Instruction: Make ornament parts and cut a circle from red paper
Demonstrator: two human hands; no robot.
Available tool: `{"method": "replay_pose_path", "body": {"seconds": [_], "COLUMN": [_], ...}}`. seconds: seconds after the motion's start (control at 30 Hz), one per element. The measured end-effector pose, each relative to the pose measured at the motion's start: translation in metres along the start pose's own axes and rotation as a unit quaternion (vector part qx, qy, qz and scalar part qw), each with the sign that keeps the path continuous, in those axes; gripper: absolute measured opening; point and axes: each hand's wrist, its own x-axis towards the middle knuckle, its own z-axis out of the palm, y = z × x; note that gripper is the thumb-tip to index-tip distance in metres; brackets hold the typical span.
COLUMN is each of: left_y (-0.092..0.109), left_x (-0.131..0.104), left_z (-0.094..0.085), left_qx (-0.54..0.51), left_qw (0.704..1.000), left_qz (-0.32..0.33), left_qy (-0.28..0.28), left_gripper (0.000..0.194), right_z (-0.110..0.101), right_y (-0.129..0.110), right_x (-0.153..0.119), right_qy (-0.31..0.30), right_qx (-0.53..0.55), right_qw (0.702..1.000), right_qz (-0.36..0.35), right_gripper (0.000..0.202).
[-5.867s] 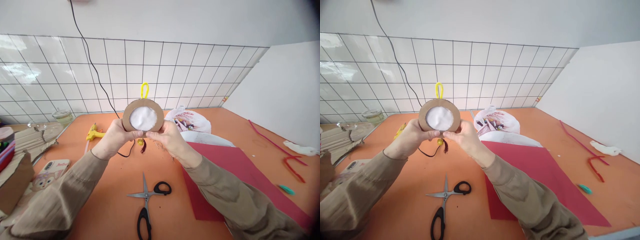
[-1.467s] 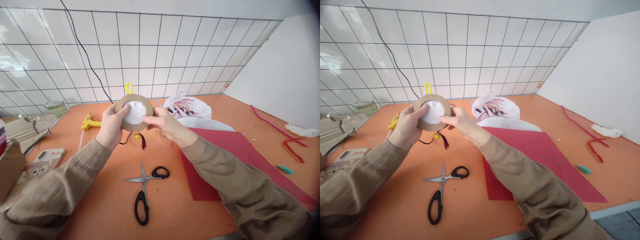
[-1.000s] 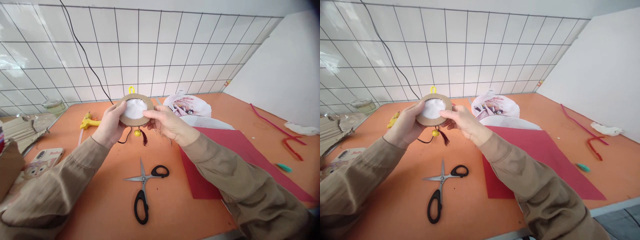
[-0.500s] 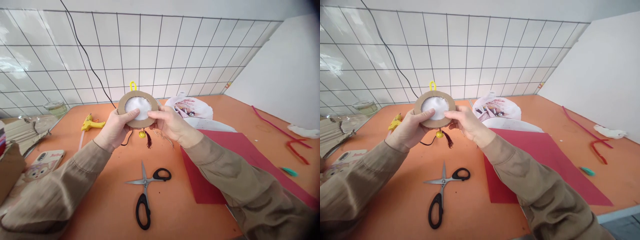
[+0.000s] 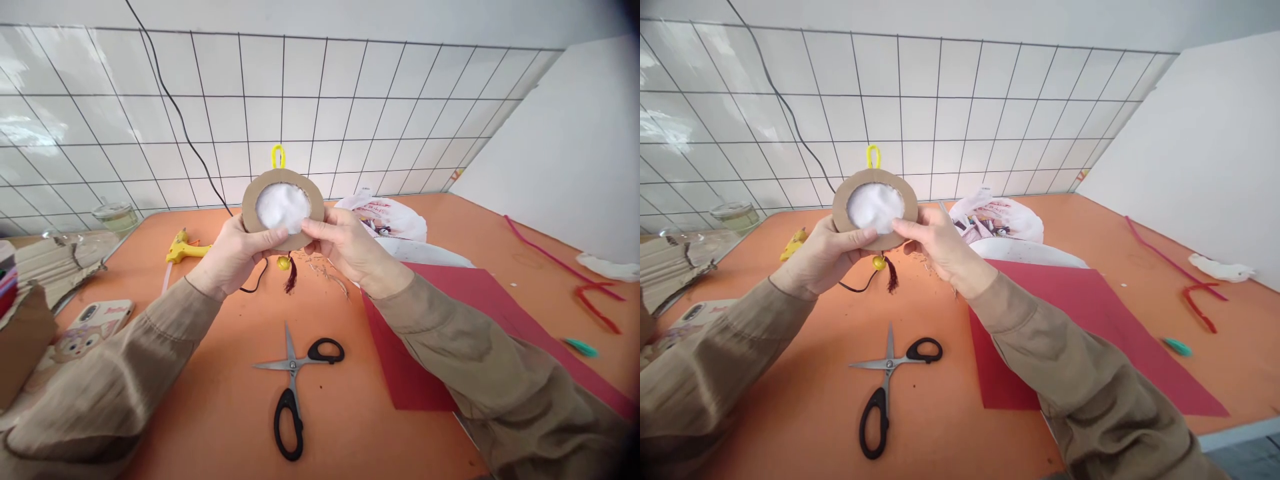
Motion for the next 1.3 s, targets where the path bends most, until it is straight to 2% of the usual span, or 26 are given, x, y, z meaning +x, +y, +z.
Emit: {"method": "replay_pose_path", "body": {"seconds": [0.17,0.4,0.63,0.73,0.83,0.87,0.93,0.97,1.03,1.07,1.13,1.2,1.3], "left_y": [0.0,0.006,0.022,0.02,0.018,0.018,0.02,0.023,0.029,0.032,0.037,0.04,0.036], "left_x": [0.001,0.0,0.0,0.001,0.003,0.003,0.003,0.003,0.003,0.002,0.001,0.0,-0.001], "left_z": [0.0,-0.003,-0.009,-0.01,-0.012,-0.013,-0.014,-0.016,-0.018,-0.019,-0.02,-0.019,-0.016], "left_qx": [0.005,0.036,0.072,0.047,0.028,0.023,0.016,0.014,0.015,0.018,0.019,0.014,0.009], "left_qw": [0.999,0.999,0.993,0.995,0.997,0.998,0.997,0.997,0.995,0.994,0.993,0.993,0.996], "left_qz": [0.009,0.034,0.092,0.08,0.05,0.044,0.046,0.051,0.064,0.07,0.083,0.091,0.064], "left_qy": [0.031,0.002,0.034,0.043,0.042,0.045,0.053,0.059,0.073,0.077,0.081,0.08,0.065], "left_gripper": [0.034,0.03,0.029,0.029,0.027,0.026,0.026,0.026,0.024,0.022,0.02,0.018,0.017], "right_z": [-0.001,0.0,0.003,0.001,-0.003,-0.005,-0.006,-0.006,-0.002,0.001,0.009,0.016,0.016], "right_y": [-0.001,-0.004,-0.011,-0.01,-0.012,-0.014,-0.018,-0.02,-0.021,-0.02,-0.016,-0.012,-0.012], "right_x": [-0.001,-0.003,-0.008,-0.006,-0.005,-0.006,-0.01,-0.014,-0.021,-0.025,-0.03,-0.032,-0.026], "right_qy": [-0.031,-0.016,-0.05,-0.033,-0.008,-0.021,-0.105,-0.168,-0.287,-0.327,-0.352,-0.329,-0.254], "right_qx": [-0.017,-0.08,-0.099,-0.117,-0.183,-0.219,-0.314,-0.369,-0.467,-0.5,-0.539,-0.553,-0.53], "right_qw": [0.999,0.994,0.993,0.992,0.983,0.975,0.944,0.914,0.836,0.801,0.764,0.765,0.809], "right_qz": [-0.004,-0.068,-0.038,-0.022,-0.025,-0.025,-0.011,0.002,0.027,0.033,0.032,0.02,0.002], "right_gripper": [0.023,0.016,0.02,0.024,0.035,0.037,0.034,0.031,0.028,0.028,0.026,0.023,0.016]}}
